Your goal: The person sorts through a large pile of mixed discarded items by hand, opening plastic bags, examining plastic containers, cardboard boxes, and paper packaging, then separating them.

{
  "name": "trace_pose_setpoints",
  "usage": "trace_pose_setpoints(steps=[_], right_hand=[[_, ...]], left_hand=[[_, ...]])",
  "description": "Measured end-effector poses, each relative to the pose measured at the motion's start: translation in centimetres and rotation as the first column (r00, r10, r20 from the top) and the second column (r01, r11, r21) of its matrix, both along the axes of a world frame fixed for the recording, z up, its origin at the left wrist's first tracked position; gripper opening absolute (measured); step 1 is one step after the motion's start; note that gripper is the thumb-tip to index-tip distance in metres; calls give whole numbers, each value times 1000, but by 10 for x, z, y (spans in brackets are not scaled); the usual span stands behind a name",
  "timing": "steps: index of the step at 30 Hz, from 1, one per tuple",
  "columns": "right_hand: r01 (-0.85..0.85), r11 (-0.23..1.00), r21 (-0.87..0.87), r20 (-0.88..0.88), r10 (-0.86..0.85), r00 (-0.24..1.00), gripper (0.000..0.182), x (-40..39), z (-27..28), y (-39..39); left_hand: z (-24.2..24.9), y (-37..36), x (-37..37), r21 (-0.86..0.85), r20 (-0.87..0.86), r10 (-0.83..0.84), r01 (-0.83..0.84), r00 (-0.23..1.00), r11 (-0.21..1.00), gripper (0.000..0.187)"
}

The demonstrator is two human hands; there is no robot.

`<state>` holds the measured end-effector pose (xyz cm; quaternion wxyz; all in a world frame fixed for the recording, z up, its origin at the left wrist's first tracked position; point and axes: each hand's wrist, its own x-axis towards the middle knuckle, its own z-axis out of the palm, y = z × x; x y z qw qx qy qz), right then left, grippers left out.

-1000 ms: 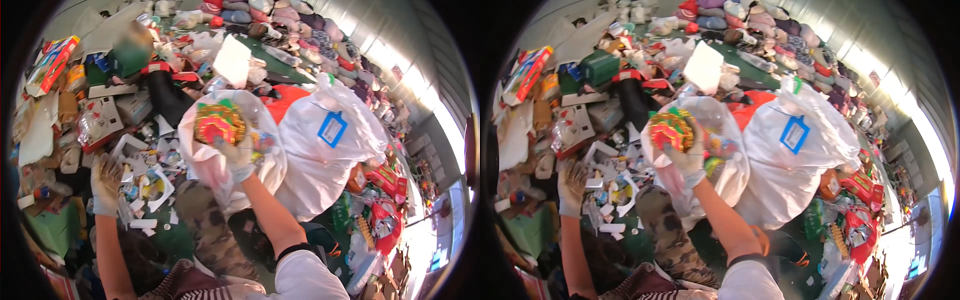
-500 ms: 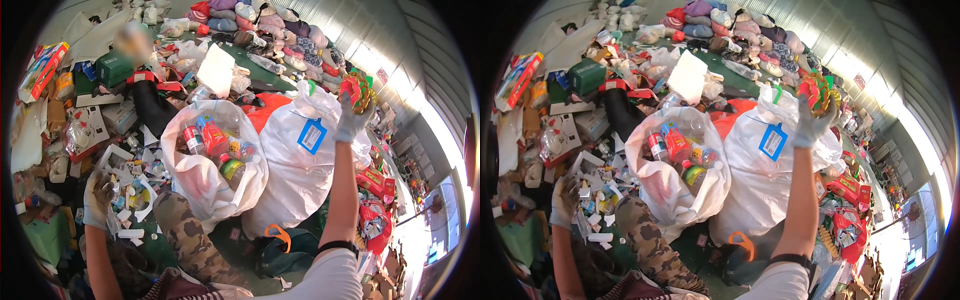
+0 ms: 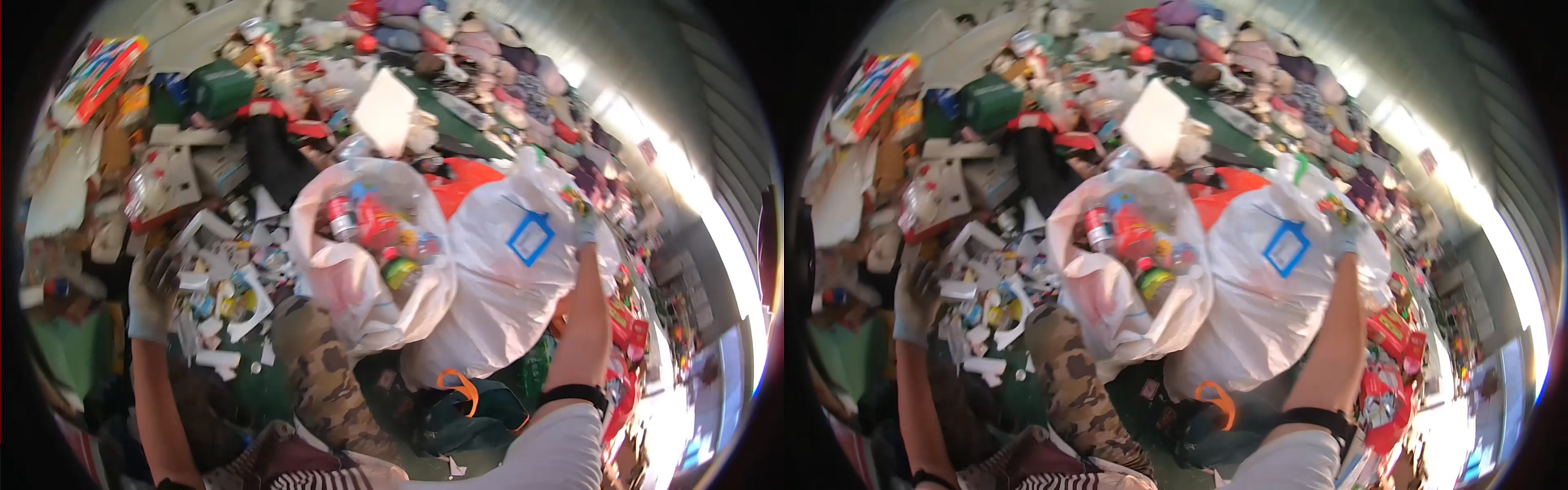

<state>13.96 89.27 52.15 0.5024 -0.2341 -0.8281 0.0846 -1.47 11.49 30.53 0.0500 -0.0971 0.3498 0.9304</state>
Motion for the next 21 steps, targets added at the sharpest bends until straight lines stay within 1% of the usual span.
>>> trace_pose_setpoints(steps=[2,3,4,5,6,7,8,9,10,11,12,13,14,15,16,17,18,19,20,21], right_hand=[[105,961,257,183,-155,971,47,7,16,25],[119,907,404,244,-232,941,48,9,31,46],[108,818,564,277,-311,909,50,9,47,78],[84,693,716,251,-367,896,52,-3,62,105],[68,566,821,170,-358,918,53,-26,75,125],[111,402,909,29,-326,945,55,-53,80,143],[-96,722,686,128,10,992,50,-89,79,109],[-453,885,107,140,437,888,46,-104,67,-18],[-658,638,-400,-265,607,749,44,-119,56,-168],[-675,728,-120,-71,672,738,44,-143,34,-179],[-673,718,181,128,661,739,45,-164,9,-190],[-733,674,92,146,719,679,43,-172,-15,-252],[-794,606,-52,191,786,588,41,-183,-46,-317],[-827,532,-181,265,836,480,39,-194,-80,-371],[-869,425,-254,342,880,330,37,-206,-122,-411],[-700,536,-472,563,794,229,35,-191,-124,-490],[-844,340,-415,659,752,-21,36,-220,-179,-499],[-778,339,-529,699,694,-172,40,-230,-221,-519],[-698,370,-613,750,552,-365,44,-241,-258,-544],[-684,393,-615,784,399,-475,50,-253,-299,-565]], left_hand=[[8,-2,2,69,-107,18,-11,994,998,44],[18,-9,2,143,34,84,-88,996,986,40],[30,-20,11,206,32,101,-106,994,973,36],[28,-40,13,341,-100,20,15,995,940,33],[29,-57,19,403,-139,-10,65,990,913,34],[27,-75,24,435,-104,60,-9,993,900,32],[26,-92,32,405,-113,105,-50,988,913,31],[19,-113,41,347,-67,186,-152,980,925,30],[6,-129,45,291,-28,258,-239,966,926,30],[-14,-143,50,285,-14,279,-263,960,921,30],[-41,-159,58,292,113,362,-380,925,878,29],[-69,-171,67,285,240,430,-486,870,826,28],[-99,-177,77,227,346,454,-543,821,808,34],[-128,-177,89,163,446,474,-590,759,791,42],[-148,-171,105,133,537,462,-612,706,780,40],[-172,-166,116,91,633,449,-637,631,766,40],[-196,-163,127,71,720,381,-607,580,791,35],[-221,-158,135,64,768,369,-636,524,769,29],[-246,-159,142,85,803,304,-604,512,793,25],[-258,-155,140,75,816,294,-596,497,800,26]])
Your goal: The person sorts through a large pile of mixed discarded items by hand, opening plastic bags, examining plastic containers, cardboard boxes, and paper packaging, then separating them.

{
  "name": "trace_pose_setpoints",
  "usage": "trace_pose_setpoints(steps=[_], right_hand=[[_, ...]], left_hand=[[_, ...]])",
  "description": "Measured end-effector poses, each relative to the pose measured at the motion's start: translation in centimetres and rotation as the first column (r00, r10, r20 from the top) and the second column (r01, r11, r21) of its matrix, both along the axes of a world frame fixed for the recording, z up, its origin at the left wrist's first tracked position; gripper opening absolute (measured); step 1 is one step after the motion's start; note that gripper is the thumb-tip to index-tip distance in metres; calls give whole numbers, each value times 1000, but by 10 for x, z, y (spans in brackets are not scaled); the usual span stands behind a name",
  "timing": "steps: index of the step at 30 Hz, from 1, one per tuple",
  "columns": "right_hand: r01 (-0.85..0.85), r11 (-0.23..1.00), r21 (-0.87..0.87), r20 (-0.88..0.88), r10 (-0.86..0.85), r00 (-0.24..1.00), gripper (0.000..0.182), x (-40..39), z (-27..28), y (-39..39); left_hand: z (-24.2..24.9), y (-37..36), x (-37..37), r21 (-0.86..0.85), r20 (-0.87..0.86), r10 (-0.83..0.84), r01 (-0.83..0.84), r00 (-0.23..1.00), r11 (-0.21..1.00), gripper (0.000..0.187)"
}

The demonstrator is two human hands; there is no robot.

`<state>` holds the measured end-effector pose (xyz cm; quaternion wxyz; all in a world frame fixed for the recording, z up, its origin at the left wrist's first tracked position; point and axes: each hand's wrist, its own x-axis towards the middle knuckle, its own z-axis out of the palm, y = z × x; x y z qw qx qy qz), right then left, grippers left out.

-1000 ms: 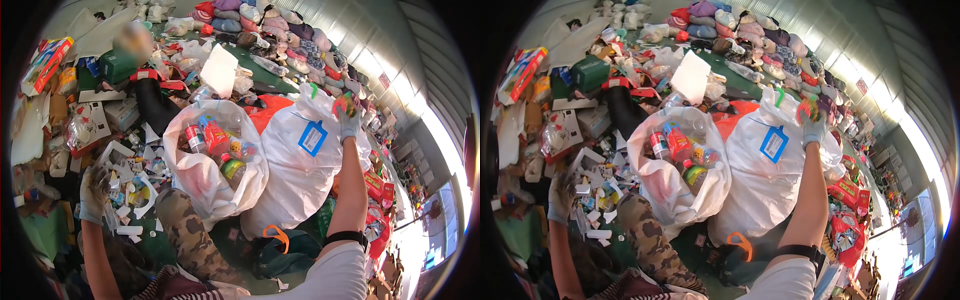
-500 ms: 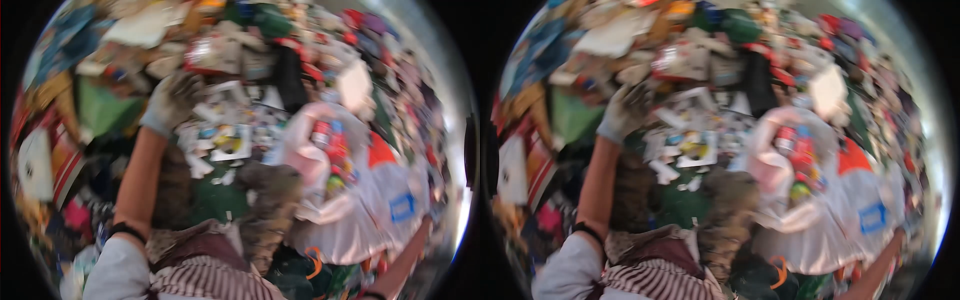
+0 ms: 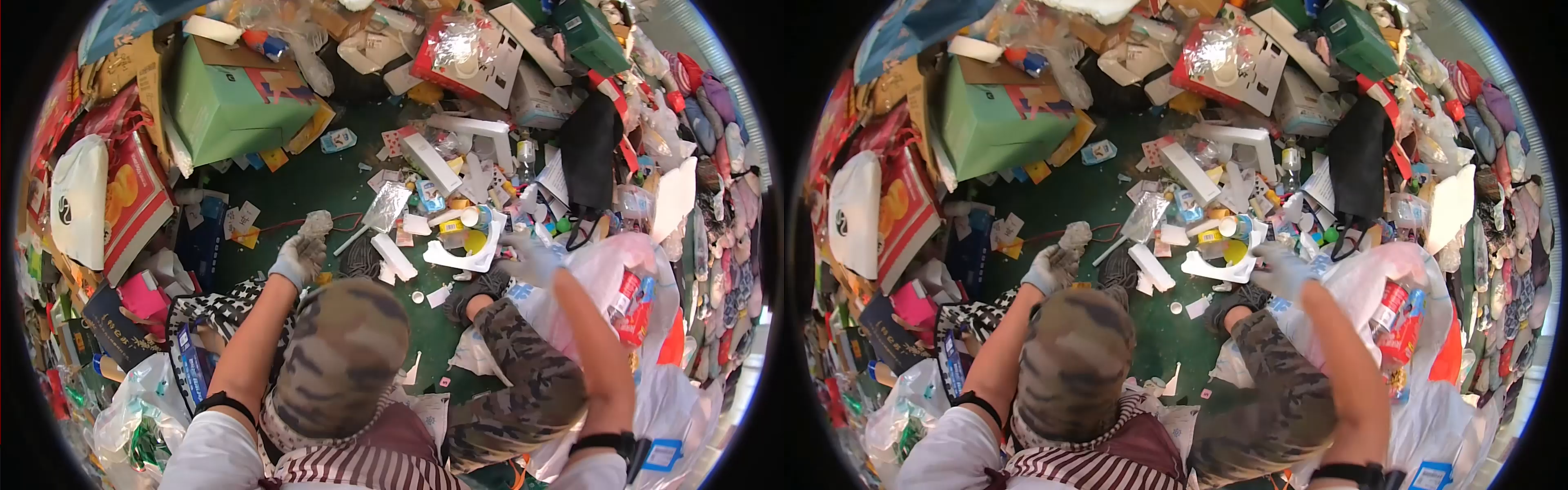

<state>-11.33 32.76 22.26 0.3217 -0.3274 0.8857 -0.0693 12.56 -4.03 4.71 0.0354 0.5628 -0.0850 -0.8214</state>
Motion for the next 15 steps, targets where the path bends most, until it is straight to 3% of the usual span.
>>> trace_pose_setpoints(steps=[1,2,3,5,7,11,12,13,14,15], right_hand=[[-34,997,74,52,30,998,52,-10,-50,-12],[94,988,124,109,-108,988,56,-14,-81,-32],[217,959,181,156,-246,957,60,-14,-110,-52],[519,846,121,237,-532,813,73,-12,-183,-65],[631,768,107,-228,-599,768,82,4,-227,-86],[620,784,6,-269,-596,756,82,-3,-268,-78],[624,745,-234,4,-642,767,84,-9,-288,-63],[646,620,-445,275,-592,758,87,-12,-288,-59],[748,510,-425,459,-591,664,89,-11,-283,-54],[742,523,-419,453,-588,670,89,-10,-249,-60]], left_hand=[[-11,5,-5,5,24,-11,11,1000,1000,26],[-18,9,-13,15,41,-7,6,999,1000,26],[-24,15,-24,-59,60,-115,119,991,991,26],[-23,29,-51,-133,124,-299,315,946,940,29],[-49,40,-75,-161,121,-438,453,891,877,31],[-72,88,-123,-383,76,-521,507,850,772,35],[-85,103,-122,-473,63,-573,531,817,704,33],[-86,114,-116,-503,115,-685,637,719,584,29],[-101,116,-101,-646,197,-829,705,523,292,28],[-115,117,-88,-741,311,-898,671,311,-24,26]])
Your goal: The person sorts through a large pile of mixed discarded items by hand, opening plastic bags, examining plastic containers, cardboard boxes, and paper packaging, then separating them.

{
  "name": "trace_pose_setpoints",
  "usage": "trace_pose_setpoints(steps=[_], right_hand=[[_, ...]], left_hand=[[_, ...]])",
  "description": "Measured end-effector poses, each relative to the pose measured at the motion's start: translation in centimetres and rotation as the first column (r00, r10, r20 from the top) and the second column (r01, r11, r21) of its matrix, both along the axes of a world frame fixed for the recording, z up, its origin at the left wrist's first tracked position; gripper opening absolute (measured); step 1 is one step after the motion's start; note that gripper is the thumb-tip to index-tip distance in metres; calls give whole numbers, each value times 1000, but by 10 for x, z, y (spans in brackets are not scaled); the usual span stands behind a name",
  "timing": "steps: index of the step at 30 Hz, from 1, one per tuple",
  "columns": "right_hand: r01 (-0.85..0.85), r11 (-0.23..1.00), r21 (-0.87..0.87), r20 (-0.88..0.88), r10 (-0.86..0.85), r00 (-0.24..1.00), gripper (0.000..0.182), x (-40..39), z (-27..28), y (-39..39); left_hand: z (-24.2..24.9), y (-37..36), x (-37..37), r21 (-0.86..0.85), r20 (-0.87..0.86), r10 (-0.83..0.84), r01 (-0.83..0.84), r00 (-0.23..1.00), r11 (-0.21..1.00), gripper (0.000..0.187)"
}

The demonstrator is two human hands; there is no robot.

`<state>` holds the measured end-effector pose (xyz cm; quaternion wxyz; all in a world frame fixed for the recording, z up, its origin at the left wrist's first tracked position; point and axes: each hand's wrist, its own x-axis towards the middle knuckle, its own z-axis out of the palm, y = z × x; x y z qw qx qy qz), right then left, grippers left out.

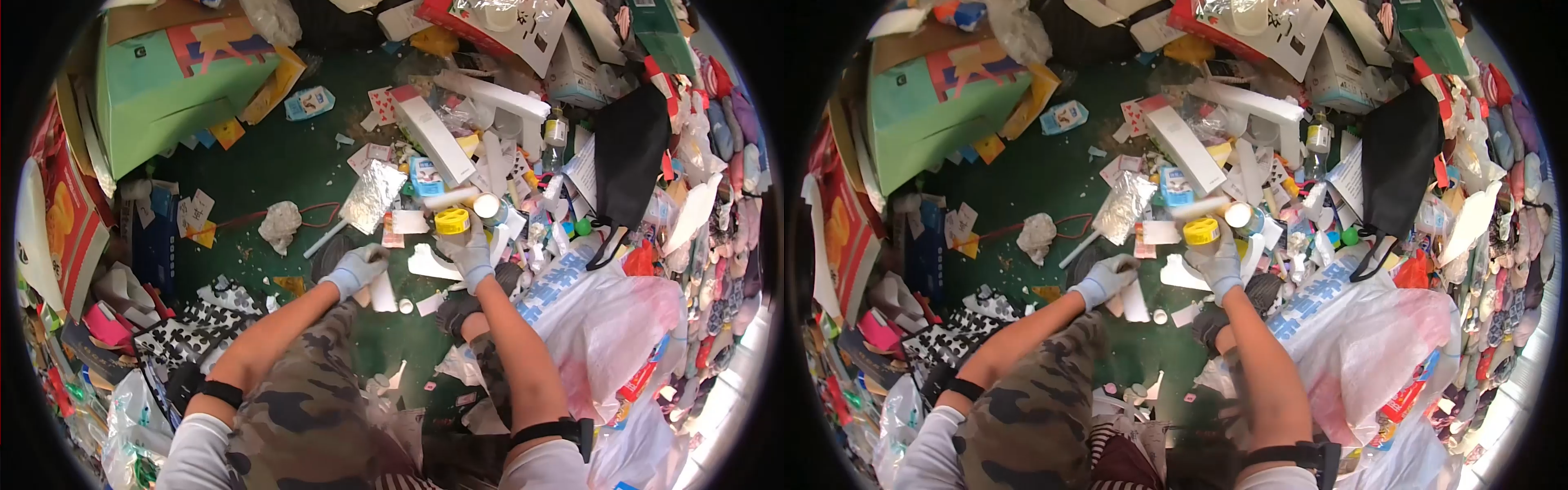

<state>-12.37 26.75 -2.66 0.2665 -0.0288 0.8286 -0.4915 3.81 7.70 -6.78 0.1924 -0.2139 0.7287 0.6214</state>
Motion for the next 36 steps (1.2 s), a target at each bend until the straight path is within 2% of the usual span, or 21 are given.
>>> trace_pose_setpoints(steps=[1,2,3,4,8,9,12,13,15,16,18,19,20,22,24,26,27,29,30,32,36], right_hand=[[-28,988,-151,87,42,995,86,2,39,-5],[-36,953,-302,158,87,984,83,5,64,-3],[-184,964,-194,8,189,982,82,5,75,10],[-156,962,-224,129,188,974,84,7,103,17],[-140,915,-379,23,160,987,87,27,212,56],[-98,960,-261,-14,97,995,86,32,260,67],[84,996,24,-473,-63,879,69,47,351,118],[99,946,309,-707,159,689,70,47,373,142],[368,916,161,-687,-164,708,71,55,383,211],[383,903,196,-772,-98,628,77,57,380,252],[447,479,755,-642,405,651,89,66,388,321],[492,468,734,-674,420,608,91,65,383,347],[497,735,461,-812,123,570,82,55,377,363],[481,804,350,-847,52,530,70,32,394,283],[344,925,162,-814,-72,577,60,3,370,199],[152,918,365,-651,135,747,58,-18,335,106],[108,930,352,-539,107,835,59,-19,308,59],[-280,903,325,-433,406,805,64,-51,231,7],[-386,790,477,-405,587,701,69,-67,194,-21],[-353,751,558,-399,616,680,74,-92,107,-66],[-306,675,672,-220,576,787,76,-100,35,-127]], left_hand=[[12,-3,-1,-119,-62,-129,121,990,985,26],[8,-2,-2,-37,-41,-104,102,994,994,26],[3,-2,-5,19,24,-54,54,998,998,26],[7,-2,-9,72,93,-10,4,996,997,26],[19,-8,-8,74,87,0,-6,996,997,27],[15,-8,-7,110,82,8,-17,997,994,26],[-23,-4,-5,315,116,131,-162,985,935,26],[-13,-4,-7,306,136,138,-174,981,936,25],[11,-7,-11,121,68,17,-25,998,992,28],[13,-7,-9,138,76,21,-32,997,990,29],[26,-8,-10,133,86,34,-45,996,990,29],[12,-6,-8,157,74,68,-79,995,984,28],[4,-4,-8,166,93,77,-92,993,982,27],[-10,-2,-7,201,86,96,-112,992,973,26],[-3,-1,-7,163,88,89,-103,992,981,25],[3,1,-7,138,80,97,-107,992,985,23],[9,-1,-8,154,88,106,-119,990,981,23],[-2,0,-3,221,83,172,-186,982,957,25],[-4,0,-2,252,83,198,-213,977,944,25],[0,-1,-1,315,86,242,-257,966,914,28],[1,-7,3,301,17,290,-281,957,911,30]])
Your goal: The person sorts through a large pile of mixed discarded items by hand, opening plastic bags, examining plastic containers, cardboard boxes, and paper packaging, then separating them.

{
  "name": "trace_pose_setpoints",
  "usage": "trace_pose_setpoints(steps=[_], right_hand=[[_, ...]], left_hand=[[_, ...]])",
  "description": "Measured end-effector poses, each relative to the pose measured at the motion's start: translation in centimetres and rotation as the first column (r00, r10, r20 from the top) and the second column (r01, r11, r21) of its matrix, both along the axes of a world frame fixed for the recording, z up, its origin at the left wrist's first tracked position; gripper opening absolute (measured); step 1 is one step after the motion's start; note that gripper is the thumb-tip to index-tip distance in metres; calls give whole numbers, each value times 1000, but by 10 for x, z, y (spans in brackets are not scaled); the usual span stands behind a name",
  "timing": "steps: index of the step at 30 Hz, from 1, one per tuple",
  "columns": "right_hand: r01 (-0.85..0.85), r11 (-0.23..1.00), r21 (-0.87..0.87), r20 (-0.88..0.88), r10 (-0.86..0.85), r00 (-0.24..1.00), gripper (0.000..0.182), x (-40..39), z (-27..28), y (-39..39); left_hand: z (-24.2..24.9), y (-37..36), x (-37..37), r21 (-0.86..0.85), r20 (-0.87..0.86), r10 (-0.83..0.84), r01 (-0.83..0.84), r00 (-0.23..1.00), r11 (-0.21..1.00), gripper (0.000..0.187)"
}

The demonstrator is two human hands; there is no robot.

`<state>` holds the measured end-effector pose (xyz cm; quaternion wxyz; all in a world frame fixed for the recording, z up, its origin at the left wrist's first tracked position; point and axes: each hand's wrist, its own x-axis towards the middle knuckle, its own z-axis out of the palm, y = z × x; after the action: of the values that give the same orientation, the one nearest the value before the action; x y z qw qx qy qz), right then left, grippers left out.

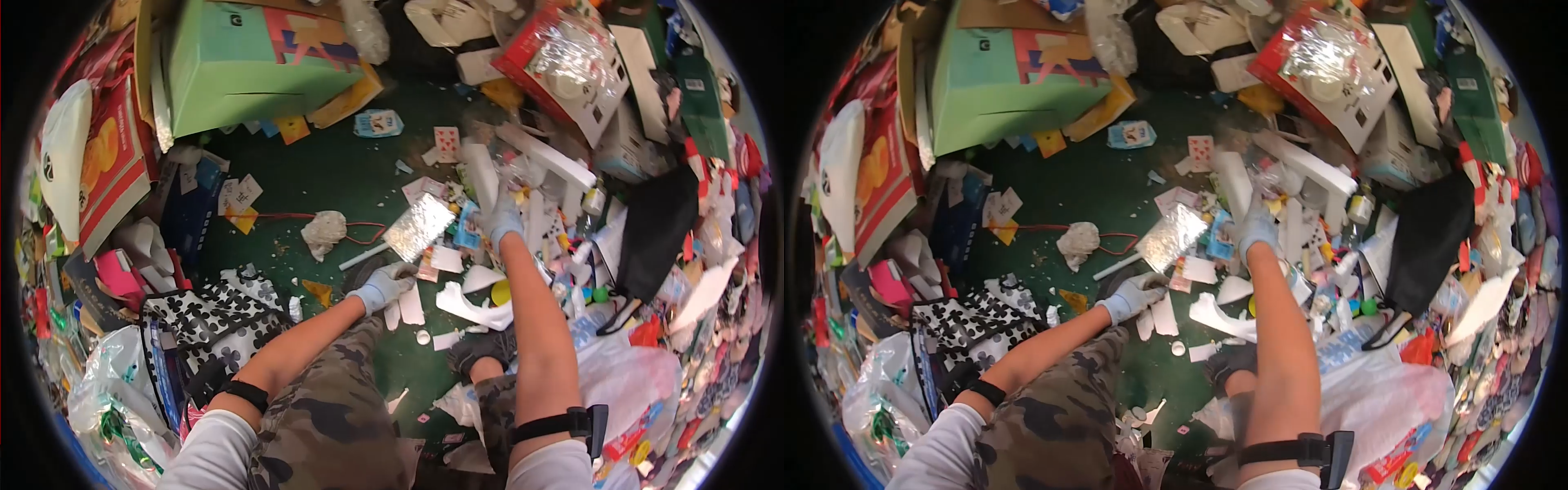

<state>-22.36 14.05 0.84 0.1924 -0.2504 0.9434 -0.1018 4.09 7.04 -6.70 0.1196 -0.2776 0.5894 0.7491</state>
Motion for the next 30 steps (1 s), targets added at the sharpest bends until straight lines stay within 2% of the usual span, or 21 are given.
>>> trace_pose_setpoints(steps=[2,3,5,6,7,9,10,12,14,15,16,17,18,20,21,22,24,25,26,28,30], right_hand=[[73,997,35,44,-74,996,75,8,-14,8],[147,982,-116,-38,-153,988,68,13,-31,18],[451,849,-276,435,-308,846,58,39,-16,23],[218,891,-399,226,-135,965,50,59,-24,33],[99,947,-304,255,-20,967,46,80,-35,39],[-49,846,-531,323,255,911,53,143,-38,40],[-15,868,-496,485,292,824,57,157,-8,24],[-267,826,-497,277,442,853,48,164,-20,31],[203,853,-481,624,171,763,46,142,-14,30],[452,736,-503,618,-59,784,50,130,-24,21],[160,888,-431,-12,-182,983,63,120,-21,20],[162,942,-294,-155,-214,964,76,104,-25,16],[157,941,-299,-157,-211,965,76,99,-28,14],[130,990,-55,-166,-138,977,79,90,-43,12],[116,988,-105,-289,-142,947,67,84,-45,10],[112,988,-109,-292,-139,946,67,74,-44,13],[356,934,-21,-19,-356,934,52,58,-30,12],[325,934,-147,-233,-352,906,38,59,-15,3],[328,934,-142,-233,-354,906,38,54,-20,-1],[-25,884,-467,-327,-147,934,41,27,-35,-15],[-108,945,-309,-213,42,976,39,9,-43,-42]], left_hand=[[11,-3,0,78,-4,57,-57,998,995,30],[26,-11,-3,183,60,115,-124,992,975,31],[25,-23,1,449,148,223,-267,963,853,36],[32,-27,-3,424,99,255,-273,962,863,41],[45,-33,-7,483,36,294,-274,955,832,45],[42,-32,-12,495,-46,427,-351,903,795,54],[40,-33,-12,496,-44,424,-348,905,795,54],[39,-45,-5,498,-6,368,-316,930,807,58],[42,-57,9,322,103,435,-444,894,836,49],[41,-66,14,373,135,494,-506,859,778,45],[41,-75,14,419,160,549,-560,821,715,41],[44,-84,12,411,145,555,-560,819,720,36],[40,-91,11,445,170,583,-589,795,674,35],[76,-96,-10,437,-40,670,-590,741,679,35],[74,-98,-11,437,-45,671,-589,740,680,35],[69,-102,-9,476,-23,631,-546,775,689,36],[57,-105,-4,510,0,595,-512,804,691,37],[50,-103,-1,603,71,604,-516,794,608,38],[42,-100,3,686,144,597,-514,790,515,38],[15,-94,9,693,193,589,-534,785,485,40],[-6,-81,7,625,292,611,-630,736,460,40]])
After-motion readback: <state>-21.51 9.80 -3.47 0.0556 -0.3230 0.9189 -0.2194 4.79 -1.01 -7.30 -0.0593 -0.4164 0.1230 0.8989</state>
